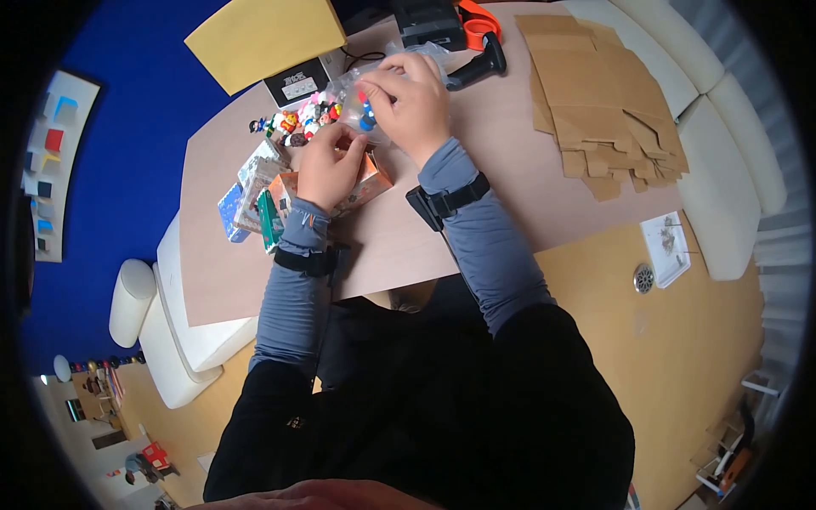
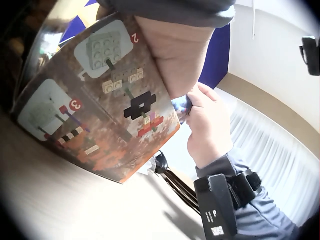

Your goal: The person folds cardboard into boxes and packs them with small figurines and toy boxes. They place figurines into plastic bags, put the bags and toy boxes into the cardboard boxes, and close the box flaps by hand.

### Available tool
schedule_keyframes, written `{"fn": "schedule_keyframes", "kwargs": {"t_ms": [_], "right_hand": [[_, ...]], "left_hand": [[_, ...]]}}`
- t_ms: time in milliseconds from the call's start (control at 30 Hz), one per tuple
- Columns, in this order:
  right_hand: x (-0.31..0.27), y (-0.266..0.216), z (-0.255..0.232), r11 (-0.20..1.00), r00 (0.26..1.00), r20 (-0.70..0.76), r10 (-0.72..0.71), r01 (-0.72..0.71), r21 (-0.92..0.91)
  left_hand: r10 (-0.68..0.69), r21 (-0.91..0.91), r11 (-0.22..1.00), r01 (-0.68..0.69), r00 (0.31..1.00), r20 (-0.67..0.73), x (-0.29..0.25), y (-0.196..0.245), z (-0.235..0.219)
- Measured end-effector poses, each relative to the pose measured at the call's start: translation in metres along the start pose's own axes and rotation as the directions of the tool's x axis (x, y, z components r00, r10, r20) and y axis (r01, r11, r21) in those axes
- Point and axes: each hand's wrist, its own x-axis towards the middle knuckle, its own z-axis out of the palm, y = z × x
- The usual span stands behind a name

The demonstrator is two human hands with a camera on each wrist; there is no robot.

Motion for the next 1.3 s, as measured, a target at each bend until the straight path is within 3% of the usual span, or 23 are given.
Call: {"fn": "schedule_keyframes", "kwargs": {"t_ms": [100, 167, 267, 400, 600, 667, 800, 833, 900, 1033, 1100, 1167, 1233, 1267, 1300], "right_hand": [[-0.002, 0.001, 0.002, 0.996, 0.995, 0.024, 0.094, -0.093, -0.012], [0.003, -0.002, 0.001, 0.949, 0.960, 0.112, 0.258, -0.273, 0.156], [0.016, -0.007, 0.002, 0.964, 0.960, 0.104, 0.260, -0.264, 0.030], [0.034, -0.016, 0.007, 0.970, 0.950, 0.197, 0.241, -0.243, -0.019], [0.049, -0.028, 0.020, 0.991, 0.957, 0.261, 0.122, -0.101, -0.092], [0.046, -0.028, 0.026, 0.974, 0.920, 0.345, 0.185, -0.125, -0.191], [0.061, -0.044, 0.017, 0.968, 0.938, 0.239, 0.250, -0.234, -0.092], [0.054, -0.042, 0.013, 0.962, 0.932, 0.242, 0.270, -0.250, -0.112], [0.061, -0.040, 0.016, 0.974, 0.942, 0.289, 0.173, -0.119, -0.195], [0.070, -0.031, -0.011, 0.929, 0.929, 0.128, 0.346, -0.321, -0.183], [0.064, -0.003, -0.030, 0.931, 0.933, 0.053, 0.356, -0.349, -0.106], [0.046, 0.041, -0.058, 0.889, 0.890, 0.033, 0.455, -0.456, 0.027], [0.032, 0.043, -0.096, 0.828, 0.859, -0.064, 0.508, -0.507, -0.239], [0.025, 0.053, -0.109, 0.827, 0.861, -0.062, 0.505, -0.503, -0.250], [0.015, 0.062, -0.121, 0.733, 0.814, -0.061, 0.578, -0.551, -0.399]], "left_hand": [[0.017, 0.055, 0.998, -0.018, 1.000, 0.018, 0.001, -0.005, 0.002], [0.011, 0.051, 0.999, -0.011, 1.000, 0.010, 0.002, -0.007, 0.002], [-0.015, 0.053, 0.998, 0.014, 1.000, 0.011, 0.000, -0.005, 0.000], [-0.032, 0.068, 0.997, 0.030, 0.999, 0.027, -0.004, 0.001, -0.003], [-0.075, 0.088, 0.994, 0.072, 0.996, 0.039, -0.004, 0.004, -0.007], [-0.069, 0.097, 0.993, 0.066, 0.997, 0.031, -0.005, 0.002, -0.005], [0.027, 0.129, 0.991, -0.019, 0.997, -0.066, -0.006, 0.001, -0.005], [-0.069, 0.115, 0.991, 0.069, 0.998, 0.001, -0.007, 0.001, -0.004], [-0.052, 0.122, 0.991, 0.050, 0.999, 0.013, -0.005, 0.000, -0.004], [-0.068, 0.102, 0.993, 0.063, 0.997, 0.040, -0.006, -0.003, -0.003], [-0.082, 0.096, 0.992, 0.078, 0.995, 0.048, -0.004, -0.001, -0.006], [-0.075, 0.080, 0.994, 0.073, 0.997, 0.032, -0.004, -0.003, -0.006], [-0.070, 0.094, 0.993, 0.065, 0.996, 0.046, -0.004, -0.003, -0.006], [-0.070, 0.083, 0.994, 0.065, 0.996, 0.049, -0.004, -0.003, -0.005], [-0.065, 0.096, 0.994, 0.060, 0.997, 0.046, -0.004, -0.002, -0.006]]}}
